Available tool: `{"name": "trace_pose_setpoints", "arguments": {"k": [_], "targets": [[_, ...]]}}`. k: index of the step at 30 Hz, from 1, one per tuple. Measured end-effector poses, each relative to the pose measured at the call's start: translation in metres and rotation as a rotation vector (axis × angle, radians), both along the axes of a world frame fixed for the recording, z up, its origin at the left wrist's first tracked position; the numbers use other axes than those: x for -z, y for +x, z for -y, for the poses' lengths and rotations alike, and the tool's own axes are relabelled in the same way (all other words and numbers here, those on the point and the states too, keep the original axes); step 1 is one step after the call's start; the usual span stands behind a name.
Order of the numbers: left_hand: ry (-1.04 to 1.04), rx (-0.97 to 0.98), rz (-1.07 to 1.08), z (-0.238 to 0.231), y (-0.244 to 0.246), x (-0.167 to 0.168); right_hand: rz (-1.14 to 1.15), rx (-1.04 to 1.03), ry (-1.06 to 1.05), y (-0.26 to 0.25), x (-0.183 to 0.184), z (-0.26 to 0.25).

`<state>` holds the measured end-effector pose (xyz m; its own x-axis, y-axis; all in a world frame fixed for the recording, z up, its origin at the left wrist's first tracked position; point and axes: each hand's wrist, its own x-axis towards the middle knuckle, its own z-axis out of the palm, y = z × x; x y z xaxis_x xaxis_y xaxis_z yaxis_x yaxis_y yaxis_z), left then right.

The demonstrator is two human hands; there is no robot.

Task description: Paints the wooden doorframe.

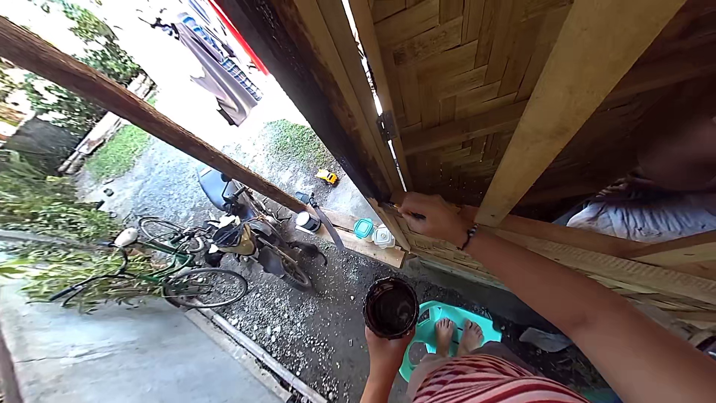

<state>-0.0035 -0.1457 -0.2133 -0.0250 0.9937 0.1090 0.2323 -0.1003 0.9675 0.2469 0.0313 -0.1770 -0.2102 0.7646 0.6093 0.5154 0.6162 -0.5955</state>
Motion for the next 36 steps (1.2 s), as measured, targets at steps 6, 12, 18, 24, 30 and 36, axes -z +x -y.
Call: {"name": "trace_pose_setpoints", "arguments": {"k": [6, 12, 18, 24, 30, 36], "targets": [[0.000, -0.009, 0.021, 0.001, 0.001, 0.002, -0.051, -0.034, 0.060, 0.015, -0.026, -0.002], [-0.017, -0.019, 0.028, 0.003, -0.001, 0.003, 0.136, -0.159, -0.087, 0.030, -0.031, 0.005], [-0.037, -0.018, 0.005, 0.002, 0.000, 0.002, 0.206, -0.157, -0.152, 0.020, -0.034, -0.027], [-0.046, -0.031, 0.029, 0.004, 0.001, 0.002, 0.321, -0.183, -0.189, 0.021, -0.054, -0.017], [-0.036, -0.029, 0.043, 0.006, -0.002, 0.004, 0.269, -0.159, -0.186, 0.015, -0.043, -0.029], [-0.011, -0.037, 0.044, 0.008, -0.004, 0.004, 0.287, -0.195, -0.189, 0.019, -0.050, -0.024]]}}
